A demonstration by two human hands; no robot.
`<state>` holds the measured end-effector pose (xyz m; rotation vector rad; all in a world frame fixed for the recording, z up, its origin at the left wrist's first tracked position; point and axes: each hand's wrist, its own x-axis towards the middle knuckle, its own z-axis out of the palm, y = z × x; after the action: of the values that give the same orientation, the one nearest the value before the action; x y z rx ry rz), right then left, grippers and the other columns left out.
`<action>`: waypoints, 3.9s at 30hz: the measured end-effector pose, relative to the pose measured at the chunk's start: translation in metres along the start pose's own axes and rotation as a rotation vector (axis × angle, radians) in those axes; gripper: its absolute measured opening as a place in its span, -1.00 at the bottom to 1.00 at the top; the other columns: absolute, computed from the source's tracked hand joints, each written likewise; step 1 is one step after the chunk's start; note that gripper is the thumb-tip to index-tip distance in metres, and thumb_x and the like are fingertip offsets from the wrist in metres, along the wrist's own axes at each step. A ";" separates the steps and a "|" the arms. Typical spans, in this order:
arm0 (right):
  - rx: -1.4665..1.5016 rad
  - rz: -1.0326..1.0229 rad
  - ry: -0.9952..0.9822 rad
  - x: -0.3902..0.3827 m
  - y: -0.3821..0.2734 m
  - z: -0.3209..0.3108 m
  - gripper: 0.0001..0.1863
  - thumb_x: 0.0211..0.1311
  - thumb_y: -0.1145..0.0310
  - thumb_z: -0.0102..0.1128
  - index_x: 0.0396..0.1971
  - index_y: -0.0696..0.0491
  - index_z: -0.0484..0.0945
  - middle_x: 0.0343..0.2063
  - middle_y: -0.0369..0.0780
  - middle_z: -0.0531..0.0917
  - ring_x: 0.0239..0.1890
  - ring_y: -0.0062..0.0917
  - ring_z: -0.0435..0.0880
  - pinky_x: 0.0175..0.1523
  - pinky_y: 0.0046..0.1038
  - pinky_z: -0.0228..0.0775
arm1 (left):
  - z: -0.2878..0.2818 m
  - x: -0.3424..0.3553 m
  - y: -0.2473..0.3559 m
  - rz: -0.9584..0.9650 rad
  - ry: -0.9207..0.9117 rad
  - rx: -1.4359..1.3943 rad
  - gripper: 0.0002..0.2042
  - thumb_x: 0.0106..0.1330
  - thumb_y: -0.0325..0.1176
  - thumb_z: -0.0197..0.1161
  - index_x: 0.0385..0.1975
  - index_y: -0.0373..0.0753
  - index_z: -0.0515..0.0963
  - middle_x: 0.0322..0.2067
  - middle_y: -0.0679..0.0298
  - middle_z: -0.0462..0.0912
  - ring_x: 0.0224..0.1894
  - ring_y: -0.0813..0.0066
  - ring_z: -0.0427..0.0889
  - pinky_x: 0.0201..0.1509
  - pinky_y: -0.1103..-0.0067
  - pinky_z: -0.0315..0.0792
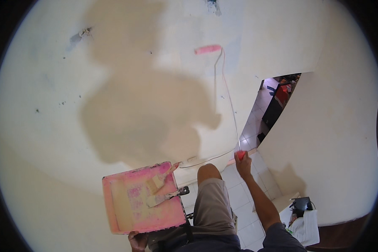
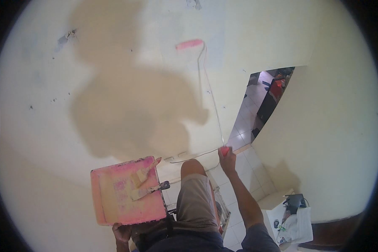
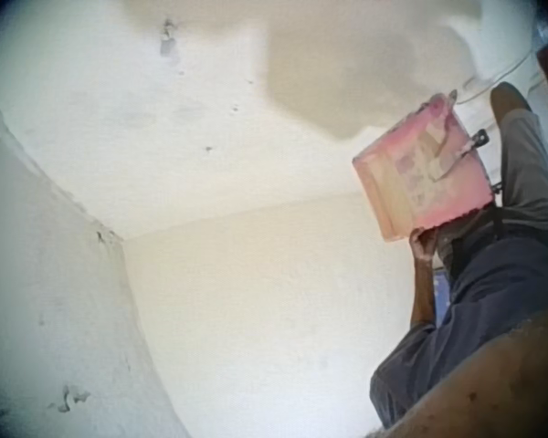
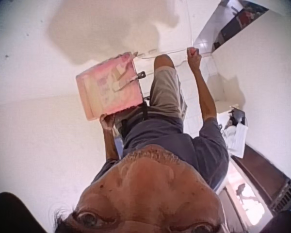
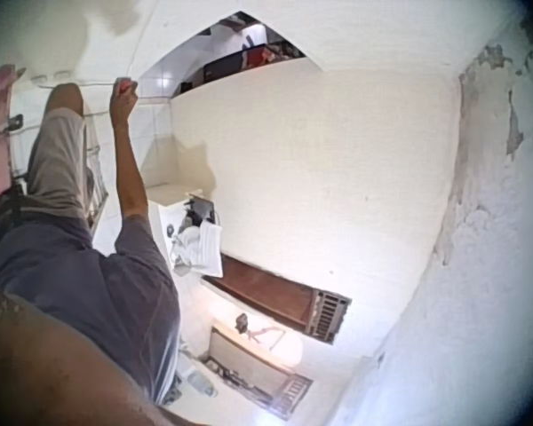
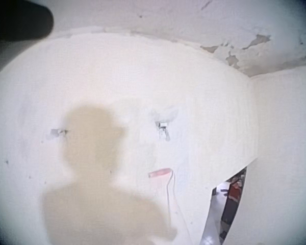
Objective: The person paints an interior wall using a roller and a brush, applying paint from a tray.
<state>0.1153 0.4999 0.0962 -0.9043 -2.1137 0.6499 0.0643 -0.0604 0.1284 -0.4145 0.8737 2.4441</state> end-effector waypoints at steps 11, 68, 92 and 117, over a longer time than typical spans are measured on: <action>0.069 -0.052 0.117 0.074 -0.047 -0.027 -0.64 0.11 0.17 0.23 -0.42 0.19 0.39 -0.65 0.03 0.53 -0.60 -0.07 0.55 -0.51 -0.25 0.36 | 0.024 -0.005 0.000 -0.027 -0.010 -0.030 -0.41 -0.17 -0.50 0.17 0.04 -0.24 0.37 -0.04 0.21 0.51 0.03 0.23 0.45 0.15 0.26 0.32; -0.463 -0.531 -1.094 0.045 -0.261 -0.131 -0.63 -0.08 0.17 0.31 -0.45 0.16 0.45 -0.57 -0.06 0.59 -0.50 -0.21 0.59 -0.37 -0.34 0.42 | -0.023 0.006 0.012 -0.101 -0.075 -0.058 -0.76 0.04 -0.47 0.12 -0.25 -0.31 0.51 -0.22 0.19 0.58 -0.11 0.33 0.53 0.03 0.33 0.37; -0.731 -0.550 -0.944 0.094 -0.315 -0.210 -0.68 -0.25 0.32 0.37 -0.50 0.15 0.46 -0.58 -0.08 0.54 -0.44 -0.26 0.53 -0.24 -0.33 0.40 | 0.005 -0.003 0.023 -0.102 -0.038 -0.051 -0.66 0.03 -0.50 0.11 -0.12 -0.38 0.43 -0.15 0.13 0.55 -0.06 0.27 0.52 0.08 0.26 0.36; -0.875 -0.567 -0.837 0.117 -0.326 -0.231 -0.62 -0.41 0.32 0.38 -0.52 0.17 0.45 -0.54 -0.09 0.47 -0.39 -0.30 0.39 -0.25 -0.32 0.34 | 0.000 0.003 0.020 -0.115 -0.014 -0.017 -0.58 0.01 -0.46 0.09 -0.05 -0.37 0.39 -0.14 0.11 0.55 -0.11 0.27 0.54 -0.03 0.32 0.41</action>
<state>0.1116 0.4227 0.5050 -0.3750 -3.3197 -0.3218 0.0504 -0.0728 0.1373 -0.4409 0.8007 2.3476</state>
